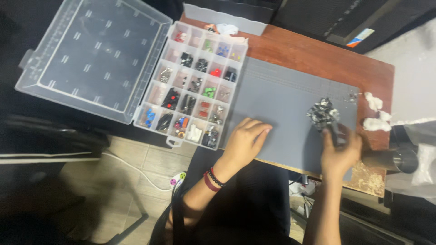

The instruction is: The person sits at a desk and repeatedly picks small electronic components from a compartmentalized parts box and a gray mat, then places them back. The person handles the components one at a time with bare hands, moving them between the box and the mat without using any tools.

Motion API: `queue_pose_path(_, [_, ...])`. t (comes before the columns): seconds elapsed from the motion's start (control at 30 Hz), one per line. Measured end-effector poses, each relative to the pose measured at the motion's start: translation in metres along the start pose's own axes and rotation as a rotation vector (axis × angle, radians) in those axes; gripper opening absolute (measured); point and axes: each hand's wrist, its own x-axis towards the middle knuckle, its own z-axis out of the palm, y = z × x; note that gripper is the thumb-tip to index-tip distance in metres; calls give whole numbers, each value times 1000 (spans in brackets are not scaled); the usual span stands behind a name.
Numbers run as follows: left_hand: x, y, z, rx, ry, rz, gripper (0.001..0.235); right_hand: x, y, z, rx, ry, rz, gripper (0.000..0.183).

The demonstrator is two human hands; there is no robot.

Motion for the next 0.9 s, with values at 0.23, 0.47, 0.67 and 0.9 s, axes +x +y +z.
queue_pose_path(0.23, [7, 10, 8, 39, -23, -83, 15, -7, -8, 13, -40, 20, -32, 23])
queue_pose_path(0.47, [12, 15, 7, 42, -14, -127, 14, -8, 13, 26, -44, 43, -3, 13])
queue_pose_path(0.67, [12, 13, 6, 34, -11, -150, 14, -11, -9, 18, 88, 63, 84, 8])
queue_pose_path(0.9, [21, 18, -1, -12, -29, -186, 20, -18, -71, 28, 614, -87, 158, 10])
